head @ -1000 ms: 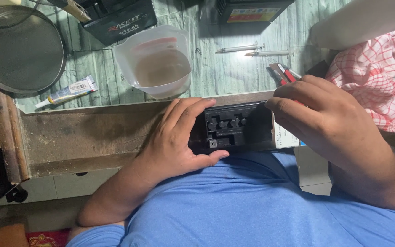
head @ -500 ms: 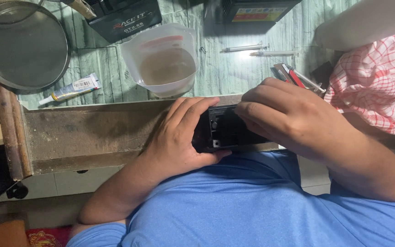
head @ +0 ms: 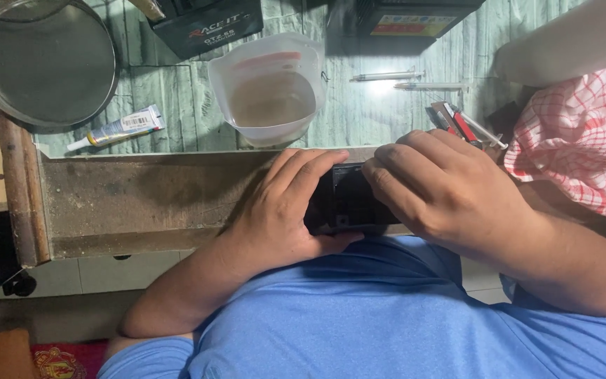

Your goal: Refilling motorcycle battery cells with electrolyte solution using a syringe after prying off the cover with a cutter.

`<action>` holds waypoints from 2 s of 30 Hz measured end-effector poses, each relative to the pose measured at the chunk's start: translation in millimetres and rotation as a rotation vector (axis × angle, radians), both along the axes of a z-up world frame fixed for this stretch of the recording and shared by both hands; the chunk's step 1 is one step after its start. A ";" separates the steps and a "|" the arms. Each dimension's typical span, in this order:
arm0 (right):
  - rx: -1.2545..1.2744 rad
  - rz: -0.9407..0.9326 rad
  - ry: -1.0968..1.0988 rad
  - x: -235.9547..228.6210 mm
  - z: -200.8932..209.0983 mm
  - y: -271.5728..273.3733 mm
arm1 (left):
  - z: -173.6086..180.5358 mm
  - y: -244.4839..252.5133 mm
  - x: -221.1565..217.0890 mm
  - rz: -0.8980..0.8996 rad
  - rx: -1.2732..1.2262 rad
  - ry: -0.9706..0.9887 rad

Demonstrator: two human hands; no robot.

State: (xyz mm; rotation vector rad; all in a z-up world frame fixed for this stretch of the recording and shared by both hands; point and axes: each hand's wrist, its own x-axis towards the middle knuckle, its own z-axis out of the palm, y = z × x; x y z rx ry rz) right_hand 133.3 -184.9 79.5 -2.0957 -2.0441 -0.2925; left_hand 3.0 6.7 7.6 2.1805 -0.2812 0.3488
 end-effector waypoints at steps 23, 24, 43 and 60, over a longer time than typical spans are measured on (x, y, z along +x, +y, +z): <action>-0.160 -0.232 0.044 -12.7 -4.3 -3.2 | 6.0 1.8 2.1 0.016 -0.001 -0.110; -0.137 -0.240 0.050 -13.4 -5.1 -2.7 | 6.6 1.8 2.5 0.009 -0.008 -0.108; -0.112 -0.266 0.292 -13.2 -3.3 7.8 | 12.2 2.1 2.1 -0.007 -0.031 -0.063; -0.072 -0.297 0.351 -21.4 -5.8 20.7 | 19.4 1.2 1.3 -0.014 -0.038 -0.072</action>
